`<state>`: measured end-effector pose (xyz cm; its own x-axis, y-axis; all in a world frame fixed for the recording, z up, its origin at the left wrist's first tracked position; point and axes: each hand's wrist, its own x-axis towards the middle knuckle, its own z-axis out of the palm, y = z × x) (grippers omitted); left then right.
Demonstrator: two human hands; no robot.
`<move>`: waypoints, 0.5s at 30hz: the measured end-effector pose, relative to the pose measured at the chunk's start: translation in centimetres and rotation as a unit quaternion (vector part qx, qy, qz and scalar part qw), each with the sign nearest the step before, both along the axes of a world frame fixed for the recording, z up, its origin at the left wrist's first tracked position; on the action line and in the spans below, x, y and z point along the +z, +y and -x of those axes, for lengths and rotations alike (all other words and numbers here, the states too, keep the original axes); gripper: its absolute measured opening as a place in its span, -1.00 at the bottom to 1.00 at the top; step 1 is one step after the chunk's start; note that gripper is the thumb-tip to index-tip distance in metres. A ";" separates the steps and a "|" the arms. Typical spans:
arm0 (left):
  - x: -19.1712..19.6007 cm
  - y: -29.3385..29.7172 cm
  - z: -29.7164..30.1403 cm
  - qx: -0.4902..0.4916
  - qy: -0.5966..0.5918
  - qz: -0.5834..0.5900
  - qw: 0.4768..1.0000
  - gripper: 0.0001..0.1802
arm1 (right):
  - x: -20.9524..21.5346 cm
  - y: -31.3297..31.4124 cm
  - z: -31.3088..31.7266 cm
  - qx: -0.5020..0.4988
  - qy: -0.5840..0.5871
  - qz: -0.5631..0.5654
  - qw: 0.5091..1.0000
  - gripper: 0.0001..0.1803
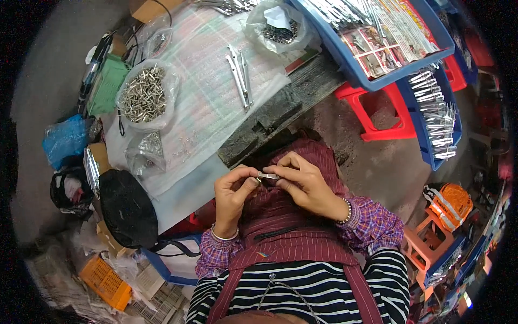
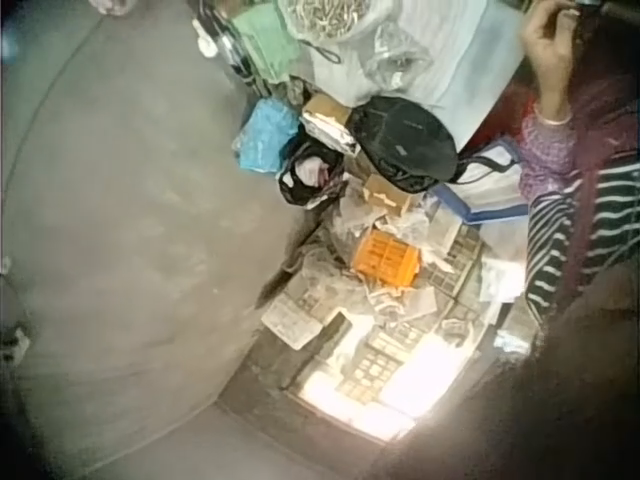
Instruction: Assembling small metal components by manually joining metal pins and brackets at a workbench.
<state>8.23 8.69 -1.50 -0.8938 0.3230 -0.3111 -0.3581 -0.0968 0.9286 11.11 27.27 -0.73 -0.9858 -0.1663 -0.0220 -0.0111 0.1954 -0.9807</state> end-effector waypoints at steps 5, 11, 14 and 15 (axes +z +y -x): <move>-0.8 -0.2 0.2 -0.020 0.036 0.005 0.999 -0.92 | -0.2 0.3 0.1 0.019 0.048 -0.037 0.998 -0.57; -0.5 -0.4 0.4 -0.048 0.048 0.024 0.997 -0.93 | -0.5 0.3 0.2 0.016 0.112 -0.063 0.992 -0.68; -0.3 -0.4 0.7 -0.069 0.045 0.024 0.996 -0.93 | -0.5 0.3 0.2 0.031 0.159 -0.088 0.983 -0.69; -0.3 -0.5 0.7 -0.081 0.060 0.026 0.995 -0.92 | -0.6 0.3 0.1 0.040 0.181 -0.099 0.978 -0.68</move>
<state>7.48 8.18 -1.83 -0.8633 0.4516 -0.2253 -0.2516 0.0018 0.9678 11.01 27.54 -1.32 -0.9189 -0.2703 0.2872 -0.3740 0.3657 -0.8523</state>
